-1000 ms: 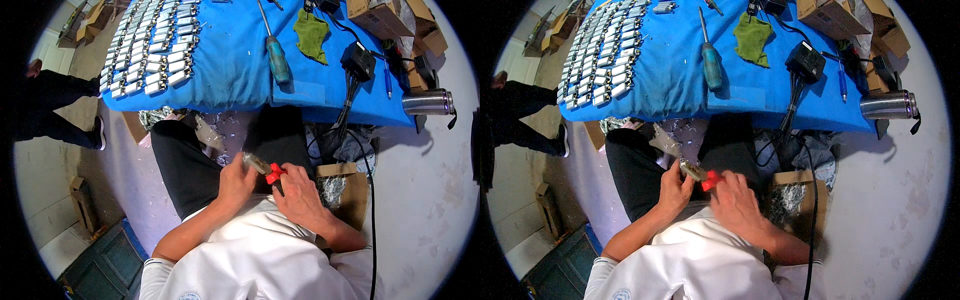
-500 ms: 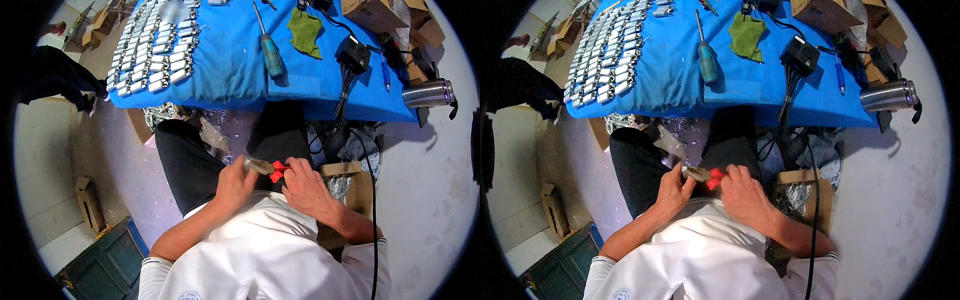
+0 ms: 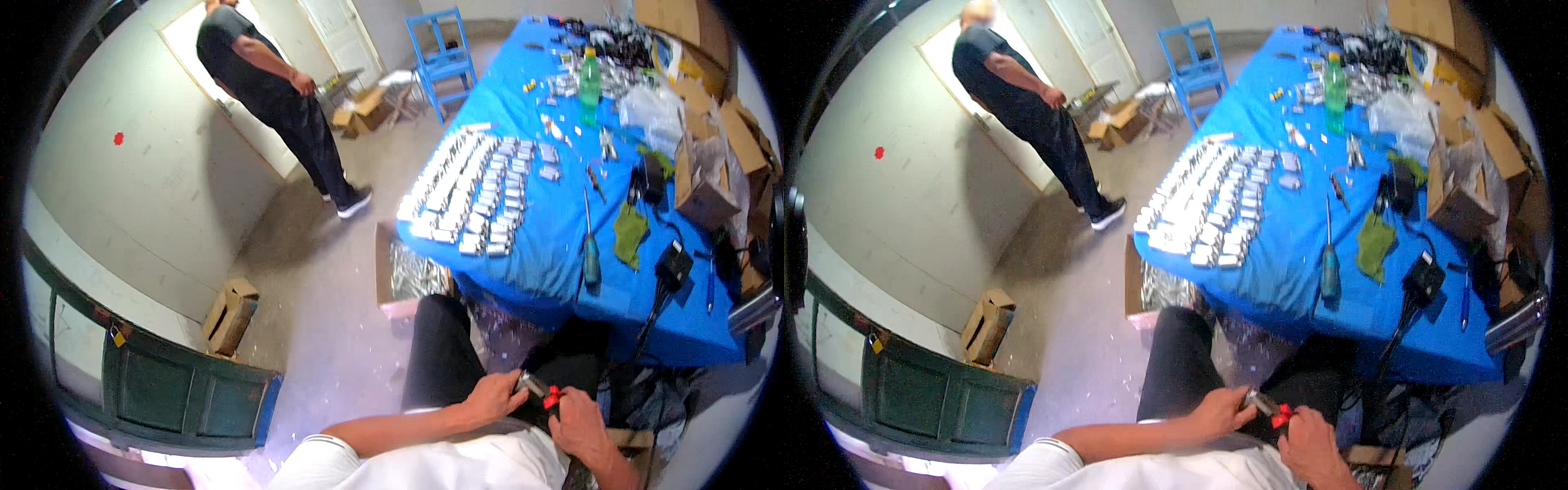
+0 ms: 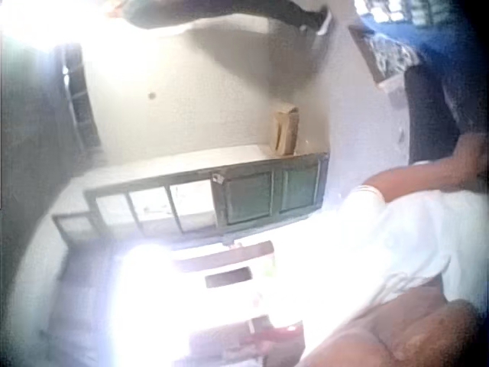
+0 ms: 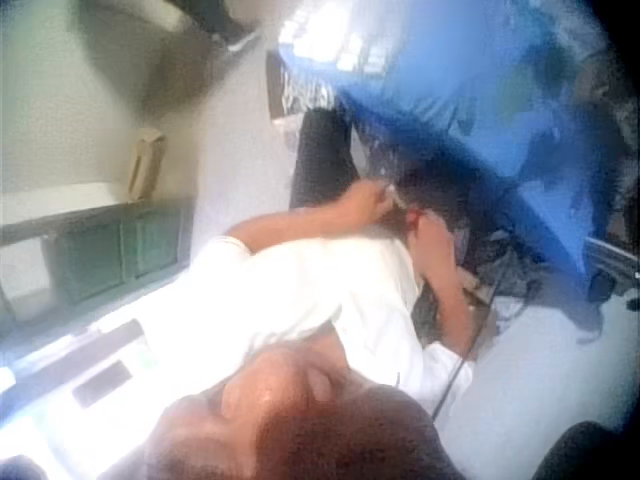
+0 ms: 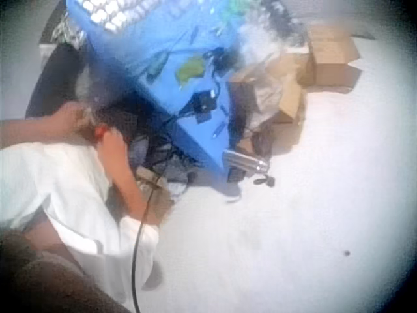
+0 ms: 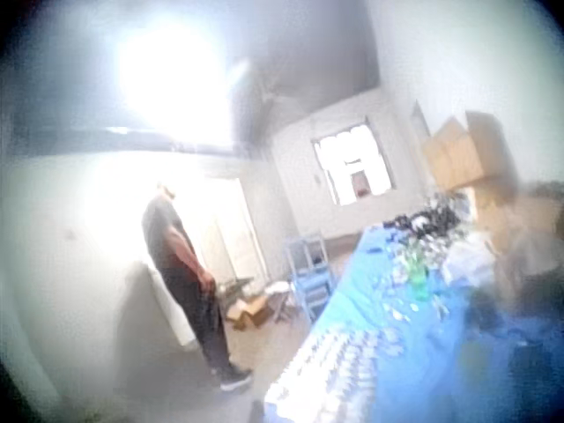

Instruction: The person uses pliers to strip the ends of wires on a small lock mechanism, then uses a screwdriver to pry open the lock casing. The person repeats this process on multiple locks, placing the finished items on a blue-covered table.

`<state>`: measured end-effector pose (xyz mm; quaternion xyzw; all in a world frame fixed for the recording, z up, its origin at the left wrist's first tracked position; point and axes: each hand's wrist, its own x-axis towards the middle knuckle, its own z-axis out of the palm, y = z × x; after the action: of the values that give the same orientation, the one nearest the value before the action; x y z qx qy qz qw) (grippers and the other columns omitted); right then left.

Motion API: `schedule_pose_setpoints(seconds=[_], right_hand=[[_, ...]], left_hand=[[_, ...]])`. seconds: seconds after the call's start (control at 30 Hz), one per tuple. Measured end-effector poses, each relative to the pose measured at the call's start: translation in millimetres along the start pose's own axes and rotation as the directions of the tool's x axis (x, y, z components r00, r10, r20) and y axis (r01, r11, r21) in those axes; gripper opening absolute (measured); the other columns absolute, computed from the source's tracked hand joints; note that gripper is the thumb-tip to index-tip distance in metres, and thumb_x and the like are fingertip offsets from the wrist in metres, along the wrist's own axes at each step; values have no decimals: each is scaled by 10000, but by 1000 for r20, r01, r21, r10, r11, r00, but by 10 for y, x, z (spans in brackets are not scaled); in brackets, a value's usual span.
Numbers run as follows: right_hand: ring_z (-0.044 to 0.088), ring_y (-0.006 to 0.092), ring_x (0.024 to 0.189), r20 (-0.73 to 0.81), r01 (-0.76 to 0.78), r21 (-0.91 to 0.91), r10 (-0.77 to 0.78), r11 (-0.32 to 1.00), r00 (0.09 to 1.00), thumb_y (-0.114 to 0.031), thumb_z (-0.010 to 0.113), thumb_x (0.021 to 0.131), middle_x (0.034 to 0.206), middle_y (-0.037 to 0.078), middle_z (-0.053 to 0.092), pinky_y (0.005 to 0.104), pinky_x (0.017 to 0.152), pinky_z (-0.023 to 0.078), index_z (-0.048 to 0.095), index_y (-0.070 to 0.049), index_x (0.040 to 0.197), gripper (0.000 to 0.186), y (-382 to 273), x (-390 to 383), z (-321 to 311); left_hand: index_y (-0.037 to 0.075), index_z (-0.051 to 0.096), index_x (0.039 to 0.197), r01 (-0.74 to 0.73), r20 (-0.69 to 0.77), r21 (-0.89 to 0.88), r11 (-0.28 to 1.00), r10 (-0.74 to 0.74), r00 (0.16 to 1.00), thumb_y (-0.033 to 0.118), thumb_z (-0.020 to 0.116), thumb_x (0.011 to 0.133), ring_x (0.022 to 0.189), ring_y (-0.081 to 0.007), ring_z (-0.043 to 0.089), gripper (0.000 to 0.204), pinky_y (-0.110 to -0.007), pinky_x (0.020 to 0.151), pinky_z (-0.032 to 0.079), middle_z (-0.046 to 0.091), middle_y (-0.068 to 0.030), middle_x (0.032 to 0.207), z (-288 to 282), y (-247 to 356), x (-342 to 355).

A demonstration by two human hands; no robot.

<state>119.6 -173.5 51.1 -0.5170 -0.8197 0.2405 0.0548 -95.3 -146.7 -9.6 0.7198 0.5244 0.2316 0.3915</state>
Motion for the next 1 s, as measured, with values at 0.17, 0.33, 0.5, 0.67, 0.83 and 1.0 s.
schedule_pose_setpoints(seconds=[0.17, 0.33, 0.5, 0.67, 0.83, 1.0], right_hand=[[601, 365, 850, -63, 48, 18, -47, 999, 997, -178, 707, 712, 921, 209, 603, 484, 755, 465, 590, 27, 895, 299, -152, 41, -123], [595, 352, 811, -236, 184, -15, -182, 983, 954, -148, 698, 735, 844, 180, 592, 466, 675, 440, 581, 18, 855, 236, -210, 46, -74], [584, 393, 827, -227, 129, 121, -99, 984, 969, -132, 682, 772, 866, 218, 578, 485, 704, 457, 562, 36, 894, 240, -246, -77, 60], [574, 416, 860, -114, -22, 172, 43, 985, 993, -161, 672, 805, 901, 248, 566, 482, 738, 465, 531, 41, 940, 281, -413, -226, 142], [572, 405, 914, -121, -77, 171, 98, 982, 988, -195, 655, 833, 939, 235, 578, 484, 792, 463, 531, 19, 968, 282, -565, -259, 287], [619, 411, 831, -240, -72, 292, 146, 954, 960, -188, 709, 797, 906, 224, 618, 474, 756, 494, 493, 12, 1038, 381, -641, -300, 576]], left_hand=[[34, 572, 894, 98, -75, 43, 994, -94, 993, 274, 624, 873, 672, -404, 605, 247, -472, 598, 454, 596, -202, 685, -88, 93, -97], [30, 577, 887, 110, -116, 57, 992, -103, 988, 273, 627, 867, 697, -403, 615, 249, -469, 608, 459, 604, -205, 703, -154, 140, -105], [28, 581, 894, 59, -172, 57, 997, -48, 984, 279, 625, 868, 699, -412, 614, 256, -468, 603, 458, 602, -215, 698, -77, 126, -221], [28, 594, 930, 69, -195, 26, 997, -63, 979, 275, 618, 869, 695, -405, 613, 256, -460, 601, 453, 597, -221, 707, -28, 162, -346], [3, 594, 843, 168, -167, -131, 977, -189, 968, 273, 613, 853, 682, -402, 625, 271, -477, 594, 476, 615, -238, 720, -143, 295, -472], [-32, 602, 841, 114, -268, -240, 964, -179, 947, 216, 598, 838, 609, -391, 617, 248, -434, 554, 458, 602, -246, 672, -4, 22, -524]])
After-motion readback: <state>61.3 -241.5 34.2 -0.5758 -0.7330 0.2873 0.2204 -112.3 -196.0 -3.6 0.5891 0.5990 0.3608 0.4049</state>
